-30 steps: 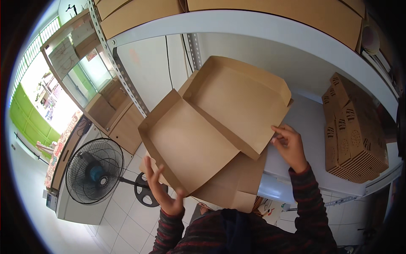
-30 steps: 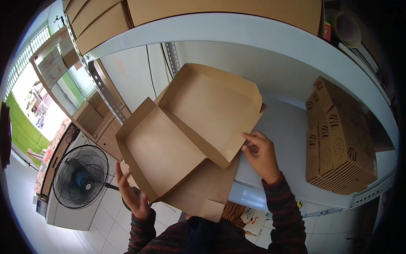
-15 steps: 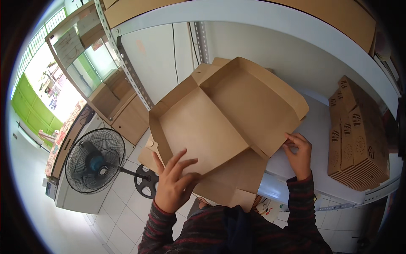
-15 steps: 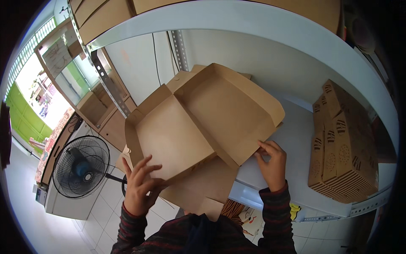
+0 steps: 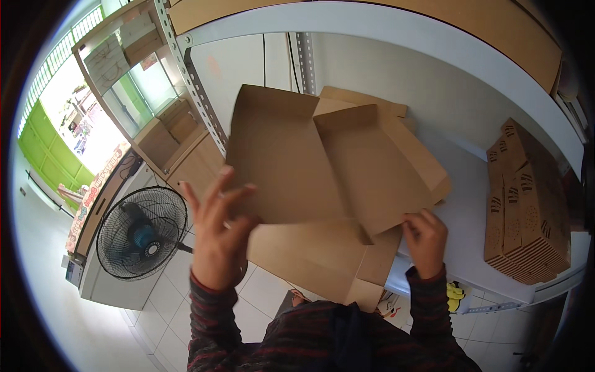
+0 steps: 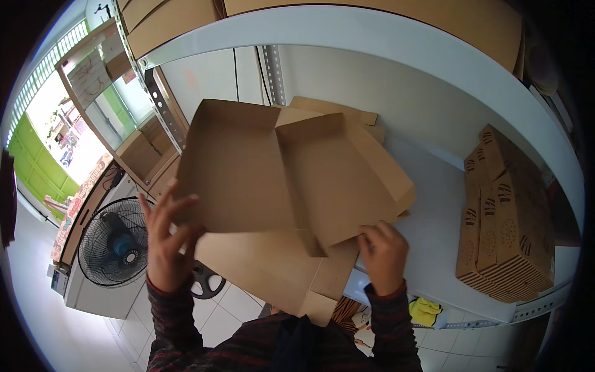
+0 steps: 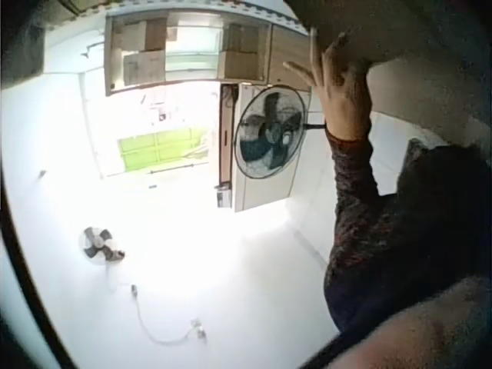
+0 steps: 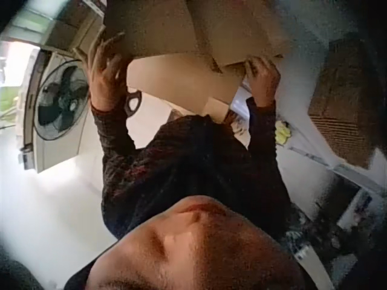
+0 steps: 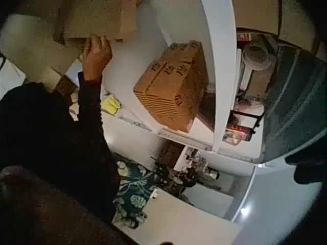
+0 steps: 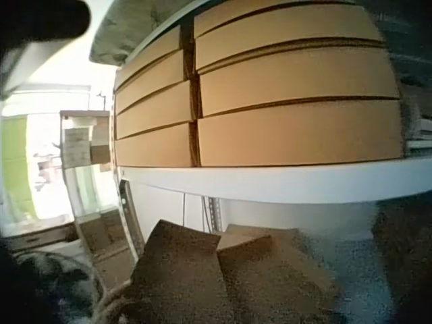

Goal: The person assembles flat-packed cardboard boxes by folding the side flaps and inserting tabs into slots to form the structure. They handle multiple boxes sequentially, stacking the completed units on a nearby shelf.

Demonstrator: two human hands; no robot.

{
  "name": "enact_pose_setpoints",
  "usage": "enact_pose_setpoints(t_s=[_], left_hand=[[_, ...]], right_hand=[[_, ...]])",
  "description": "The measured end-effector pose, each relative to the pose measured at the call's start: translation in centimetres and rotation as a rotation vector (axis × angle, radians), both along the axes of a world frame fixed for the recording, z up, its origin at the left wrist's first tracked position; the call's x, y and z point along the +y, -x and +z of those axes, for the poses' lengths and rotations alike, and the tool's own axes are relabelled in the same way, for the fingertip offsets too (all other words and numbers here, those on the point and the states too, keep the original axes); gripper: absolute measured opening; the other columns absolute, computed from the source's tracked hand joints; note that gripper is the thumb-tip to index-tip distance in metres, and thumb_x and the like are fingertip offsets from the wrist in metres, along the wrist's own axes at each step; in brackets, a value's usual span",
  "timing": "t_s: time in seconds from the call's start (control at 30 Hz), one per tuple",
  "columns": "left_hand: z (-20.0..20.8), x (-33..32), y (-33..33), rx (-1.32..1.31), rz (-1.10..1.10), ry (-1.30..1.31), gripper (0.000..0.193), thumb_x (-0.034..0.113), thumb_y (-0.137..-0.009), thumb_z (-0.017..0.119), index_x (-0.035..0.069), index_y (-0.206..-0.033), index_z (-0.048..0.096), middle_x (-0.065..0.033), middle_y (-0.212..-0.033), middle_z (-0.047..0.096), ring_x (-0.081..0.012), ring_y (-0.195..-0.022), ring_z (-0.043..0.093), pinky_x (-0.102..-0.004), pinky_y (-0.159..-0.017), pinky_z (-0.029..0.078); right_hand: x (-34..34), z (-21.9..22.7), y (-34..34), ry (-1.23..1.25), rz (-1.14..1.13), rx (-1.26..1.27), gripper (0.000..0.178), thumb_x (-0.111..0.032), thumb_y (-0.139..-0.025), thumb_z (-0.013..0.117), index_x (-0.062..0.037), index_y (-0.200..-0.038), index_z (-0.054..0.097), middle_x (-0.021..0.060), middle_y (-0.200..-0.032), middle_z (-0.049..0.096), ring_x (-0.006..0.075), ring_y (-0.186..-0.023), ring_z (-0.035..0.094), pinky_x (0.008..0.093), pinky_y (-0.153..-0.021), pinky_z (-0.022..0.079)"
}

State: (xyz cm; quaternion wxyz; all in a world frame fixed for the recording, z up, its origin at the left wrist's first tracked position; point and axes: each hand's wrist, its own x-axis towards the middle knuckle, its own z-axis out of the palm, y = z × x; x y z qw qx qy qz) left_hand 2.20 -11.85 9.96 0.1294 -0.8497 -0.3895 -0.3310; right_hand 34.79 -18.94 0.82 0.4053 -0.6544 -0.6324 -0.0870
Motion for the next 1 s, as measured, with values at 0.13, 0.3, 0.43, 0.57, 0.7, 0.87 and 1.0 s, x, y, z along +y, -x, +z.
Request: enact_pose_setpoints(t_s=[0.13, 0.3, 0.43, 0.57, 0.7, 0.87, 1.0], left_hand=[[-2.2, 2.9, 4.4, -0.013, 0.184, 0.027, 0.025, -0.005, -0.068, 0.074, 0.011, -0.084, 0.066, -0.0089, -0.134, 0.053, -0.0353, -0.14, 0.035, -0.0634, -0.116, 0.014], [-4.5, 1.2, 2.2, -0.228, 0.069, -0.095, 0.044, -0.007, -0.062, 0.071, 0.004, -0.103, 0.063, -0.0193, -0.131, 0.052, -0.0409, -0.13, 0.044, -0.0528, -0.11, 0.033], [-8.0, -0.8, -1.7, -0.259, -0.265, -0.046, 0.036, 0.0, -0.065, 0.078, 0.006, -0.099, 0.066, -0.0082, -0.1, 0.064, -0.0261, -0.084, 0.062, -0.0383, -0.073, 0.051], [-8.6, 1.4, -3.5, -0.15, -0.376, 0.071, 0.034, 0.001, -0.07, 0.074, 0.006, -0.103, 0.066, -0.0085, -0.102, 0.065, -0.0228, -0.077, 0.063, -0.0354, -0.067, 0.052], [-9.4, 3.2, -4.2, -0.046, -0.404, 0.065, 0.029, 0.004, -0.075, 0.067, 0.005, -0.104, 0.065, -0.0096, -0.108, 0.064, -0.0243, -0.078, 0.065, -0.0363, -0.067, 0.054], [-11.8, 4.6, -4.1, 0.067, -0.373, 0.016, 0.032, 0.012, -0.08, 0.058, 0.005, -0.111, 0.061, -0.0107, -0.111, 0.063, -0.0263, -0.078, 0.066, -0.0356, -0.066, 0.055], [-11.9, 4.7, -5.7, 0.115, -0.325, 0.121, 0.03, 0.012, -0.082, 0.055, 0.003, -0.111, 0.057, -0.0112, -0.102, 0.061, -0.0255, -0.07, 0.065, -0.0365, -0.058, 0.054]], right_hand=[[1.7, 0.3, 4.1, -0.049, 0.135, -0.225, 0.011, -0.003, -0.069, 0.069, -0.0049, -0.078, 0.065, 0.0084, -0.071, 0.053, 0.0277, -0.069, 0.058, 0.0396, -0.061, 0.047], [2.4, 0.4, 5.2, -0.062, 0.153, -0.227, 0.009, -0.003, -0.068, 0.069, -0.0044, -0.076, 0.064, 0.0081, -0.071, 0.049, 0.0263, -0.067, 0.056, 0.0388, -0.06, 0.045], [2.2, 0.4, 5.3, -0.06, 0.137, -0.183, 0.008, -0.003, -0.068, 0.07, -0.0043, -0.074, 0.065, 0.0077, -0.071, 0.048, 0.0255, -0.068, 0.055, 0.0386, -0.059, 0.044], [2.0, 1.0, 5.7, -0.02, 0.148, -0.235, 0.01, -0.003, -0.069, 0.071, -0.0042, -0.076, 0.065, 0.0059, -0.073, 0.052, 0.0241, -0.073, 0.057, 0.0375, -0.063, 0.044], [3.2, 1.1, 6.3, -0.112, 0.35, -0.33, 0.012, -0.005, -0.068, 0.069, -0.0046, -0.079, 0.066, 0.0056, -0.078, 0.057, 0.0247, -0.077, 0.058, 0.0379, -0.067, 0.045], [4.1, 0.0, 5.3, -0.086, 0.499, -0.372, 0.011, -0.005, -0.066, 0.064, -0.0064, -0.077, 0.066, 0.007, -0.078, 0.06, 0.0272, -0.075, 0.058, 0.0405, -0.067, 0.045], [3.4, -0.2, 3.9, -0.102, 0.492, -0.37, 0.011, -0.001, -0.065, 0.065, -0.0031, -0.076, 0.065, 0.0086, -0.076, 0.059, 0.0284, -0.071, 0.058, 0.0412, -0.064, 0.044]])
